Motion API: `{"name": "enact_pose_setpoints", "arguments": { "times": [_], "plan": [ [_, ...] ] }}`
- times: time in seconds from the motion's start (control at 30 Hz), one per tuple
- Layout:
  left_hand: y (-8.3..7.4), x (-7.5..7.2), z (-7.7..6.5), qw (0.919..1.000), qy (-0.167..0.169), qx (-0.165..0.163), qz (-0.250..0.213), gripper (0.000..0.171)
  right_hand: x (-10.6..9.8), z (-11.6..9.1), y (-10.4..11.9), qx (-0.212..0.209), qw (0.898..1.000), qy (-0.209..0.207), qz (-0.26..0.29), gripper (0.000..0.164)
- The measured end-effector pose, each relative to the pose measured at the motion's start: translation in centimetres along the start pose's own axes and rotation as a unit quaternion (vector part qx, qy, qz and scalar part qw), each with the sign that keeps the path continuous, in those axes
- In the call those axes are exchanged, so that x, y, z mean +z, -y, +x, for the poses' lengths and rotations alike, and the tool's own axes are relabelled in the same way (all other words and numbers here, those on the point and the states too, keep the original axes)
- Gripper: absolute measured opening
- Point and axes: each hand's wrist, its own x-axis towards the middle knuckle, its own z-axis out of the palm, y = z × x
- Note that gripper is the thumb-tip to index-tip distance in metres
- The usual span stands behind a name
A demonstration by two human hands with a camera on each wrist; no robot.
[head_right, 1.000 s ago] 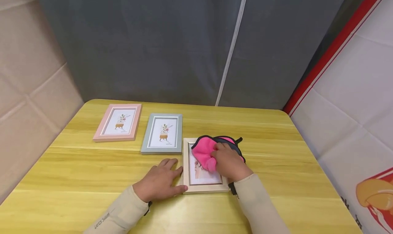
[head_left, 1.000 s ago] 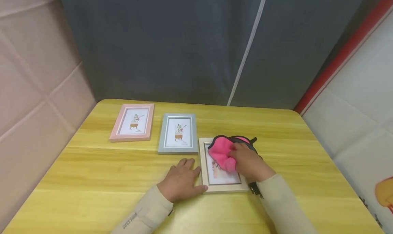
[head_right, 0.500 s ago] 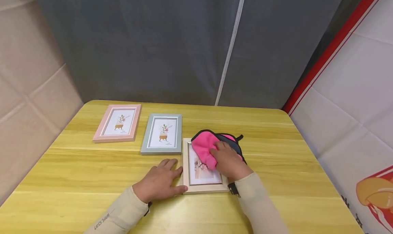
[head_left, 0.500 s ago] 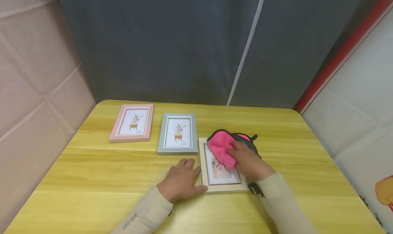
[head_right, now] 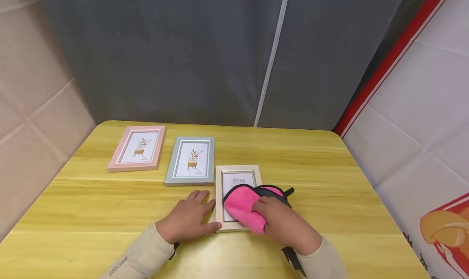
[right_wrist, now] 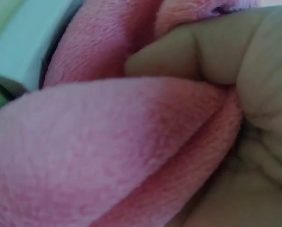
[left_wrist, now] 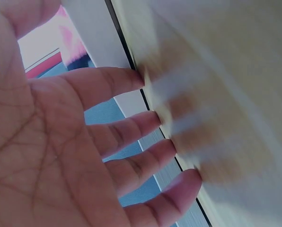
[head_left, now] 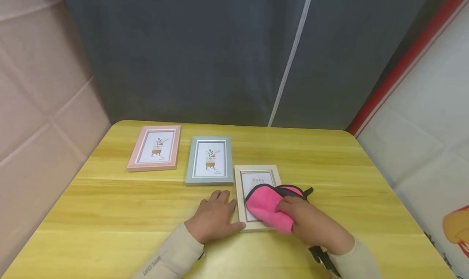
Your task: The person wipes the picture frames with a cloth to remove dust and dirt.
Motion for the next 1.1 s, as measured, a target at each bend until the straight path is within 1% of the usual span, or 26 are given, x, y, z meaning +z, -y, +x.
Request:
{"name": "enact_pose_setpoints", "arguments": {
  "times": [0.1, 0.2, 0.37, 0.43, 0.5, 0.7, 0.9, 1.0, 1.1],
  "plan": [
    [0.1, -0.1, -0.1, 1.0000, 0.003, -0.002, -0.003, 0.076, 0.8, -0.3, 0.3, -0.022, 0.999, -0.018, -0.040, 0.034],
    [0.2, -0.2, -0.3, 1.0000, 0.003, -0.003, -0.002, 0.075, 1.5, 0.0, 0.6, -0.023, 0.996, -0.035, -0.075, 0.033],
    [0.3, -0.1, -0.3, 1.0000, 0.001, -0.003, -0.001, 0.074, 1.7, 0.8, 0.5, -0.017, 0.994, -0.051, -0.100, 0.029],
    [0.3, -0.1, -0.3, 1.0000, 0.001, -0.002, -0.001, 0.075, 1.5, 1.4, 0.4, -0.010, 0.993, -0.047, -0.104, 0.028],
    [0.3, 0.0, -0.3, 1.0000, 0.002, -0.001, -0.003, 0.075, 1.3, 2.0, 0.1, -0.002, 0.994, -0.038, -0.106, 0.026],
    [0.2, 0.1, -0.2, 1.0000, 0.004, -0.002, -0.001, 0.075, 0.7, 4.4, -0.8, 0.039, 0.994, -0.011, -0.101, 0.018],
    [0.1, 0.0, -0.4, 1.0000, 0.005, -0.002, 0.006, 0.075, 0.5, 6.3, -1.5, 0.075, 0.993, 0.006, -0.089, 0.018],
    [0.0, -0.1, -0.3, 1.0000, 0.005, 0.001, 0.005, 0.075, 0.5, 6.7, -1.9, 0.091, 0.993, 0.004, -0.081, 0.023],
    [0.0, -0.1, -0.1, 0.9999, 0.011, -0.001, -0.001, 0.076, 0.7, 7.0, -2.5, 0.108, 0.993, 0.004, -0.057, 0.035]
  ]
}}
